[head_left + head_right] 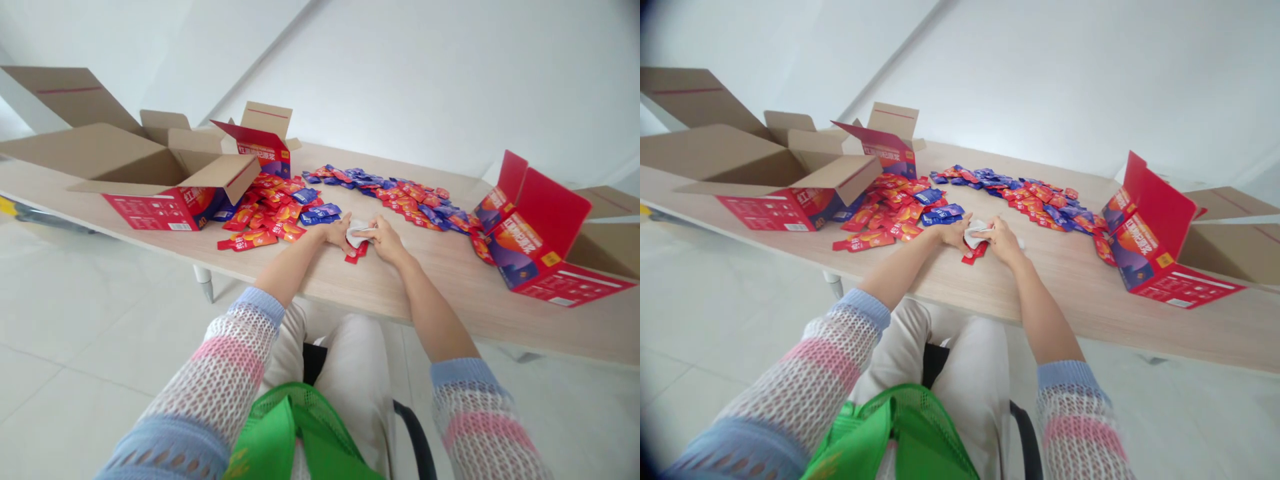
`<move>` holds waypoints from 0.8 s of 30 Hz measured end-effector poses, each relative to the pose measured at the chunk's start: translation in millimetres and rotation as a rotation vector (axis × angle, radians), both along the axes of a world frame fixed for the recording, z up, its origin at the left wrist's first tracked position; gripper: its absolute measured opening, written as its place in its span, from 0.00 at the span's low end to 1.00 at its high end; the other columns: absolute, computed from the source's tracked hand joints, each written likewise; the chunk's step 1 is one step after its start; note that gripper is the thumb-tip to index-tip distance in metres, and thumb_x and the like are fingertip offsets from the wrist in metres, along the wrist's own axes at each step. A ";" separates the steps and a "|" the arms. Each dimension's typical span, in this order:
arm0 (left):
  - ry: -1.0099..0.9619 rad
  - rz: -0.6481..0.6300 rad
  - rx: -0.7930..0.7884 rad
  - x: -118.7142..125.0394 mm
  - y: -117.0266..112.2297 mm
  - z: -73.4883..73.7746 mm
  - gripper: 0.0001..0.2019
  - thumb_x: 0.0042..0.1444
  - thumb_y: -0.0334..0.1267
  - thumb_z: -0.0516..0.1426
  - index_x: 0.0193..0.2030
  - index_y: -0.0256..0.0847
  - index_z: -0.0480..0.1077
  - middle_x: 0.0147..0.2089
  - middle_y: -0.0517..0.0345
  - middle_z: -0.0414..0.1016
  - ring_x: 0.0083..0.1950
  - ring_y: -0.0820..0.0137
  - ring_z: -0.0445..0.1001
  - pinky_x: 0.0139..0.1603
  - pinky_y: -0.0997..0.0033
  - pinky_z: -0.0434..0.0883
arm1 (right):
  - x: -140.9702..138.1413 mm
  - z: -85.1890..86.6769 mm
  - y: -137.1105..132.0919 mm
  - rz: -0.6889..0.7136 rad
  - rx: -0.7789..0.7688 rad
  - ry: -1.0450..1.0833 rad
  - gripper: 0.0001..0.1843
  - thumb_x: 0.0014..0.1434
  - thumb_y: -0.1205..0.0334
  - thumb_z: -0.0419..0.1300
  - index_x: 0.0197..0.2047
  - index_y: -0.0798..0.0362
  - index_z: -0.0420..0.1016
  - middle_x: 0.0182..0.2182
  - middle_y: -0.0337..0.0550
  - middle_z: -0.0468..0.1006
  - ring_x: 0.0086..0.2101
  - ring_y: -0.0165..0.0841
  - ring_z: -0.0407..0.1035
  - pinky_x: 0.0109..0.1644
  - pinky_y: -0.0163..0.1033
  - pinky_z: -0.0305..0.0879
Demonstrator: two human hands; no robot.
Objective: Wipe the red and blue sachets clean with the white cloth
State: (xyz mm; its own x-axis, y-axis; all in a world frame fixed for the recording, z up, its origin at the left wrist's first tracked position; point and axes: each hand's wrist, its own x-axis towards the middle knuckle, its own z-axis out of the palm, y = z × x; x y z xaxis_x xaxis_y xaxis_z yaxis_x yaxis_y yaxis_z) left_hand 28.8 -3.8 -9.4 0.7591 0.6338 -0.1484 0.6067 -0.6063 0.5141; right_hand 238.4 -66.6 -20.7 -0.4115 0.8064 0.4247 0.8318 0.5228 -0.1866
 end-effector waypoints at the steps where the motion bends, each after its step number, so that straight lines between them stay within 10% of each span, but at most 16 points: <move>1: 0.030 0.021 0.008 0.9 -0.2 0.6 0.79 0.25 0.59 0.66 0.67 0.28 0.12 0.72 0.34 0.28 0.72 0.50 0.36 0.68 0.60 0.44 | -5.3 -0.4 -0.8 0.002 -0.020 -0.048 0.24 0.59 0.73 0.49 0.50 0.44 0.78 0.41 0.45 0.64 0.42 0.36 0.60 0.45 0.37 0.58; 12: 0.150 0.018 0.020 3.5 1.7 2.6 0.78 0.25 0.63 0.64 0.67 0.25 0.13 0.71 0.33 0.21 0.72 0.50 0.32 0.69 0.62 0.44 | -21.1 -0.9 11.8 -0.287 0.006 -0.220 0.27 0.60 0.71 0.52 0.60 0.40 0.68 0.43 0.49 0.66 0.42 0.40 0.60 0.41 0.39 0.56; 24: 0.152 -0.009 0.044 4.8 -2.4 7.3 0.76 0.27 0.62 0.63 0.68 0.32 0.12 0.73 0.42 0.37 0.72 0.51 0.34 0.69 0.58 0.40 | 5.9 -8.8 11.9 -0.542 -0.010 0.005 0.19 0.62 0.62 0.52 0.53 0.43 0.76 0.42 0.53 0.66 0.42 0.43 0.60 0.45 0.46 0.59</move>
State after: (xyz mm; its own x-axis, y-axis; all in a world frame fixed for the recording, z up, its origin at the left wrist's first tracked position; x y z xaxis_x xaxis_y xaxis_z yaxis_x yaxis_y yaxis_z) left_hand 33.6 -6.2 -2.1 0.7359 0.6353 -0.2341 0.6697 -0.6320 0.3900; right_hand 244.3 -54.8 -29.5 0.0670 0.9067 0.4164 0.9808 0.0167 -0.1941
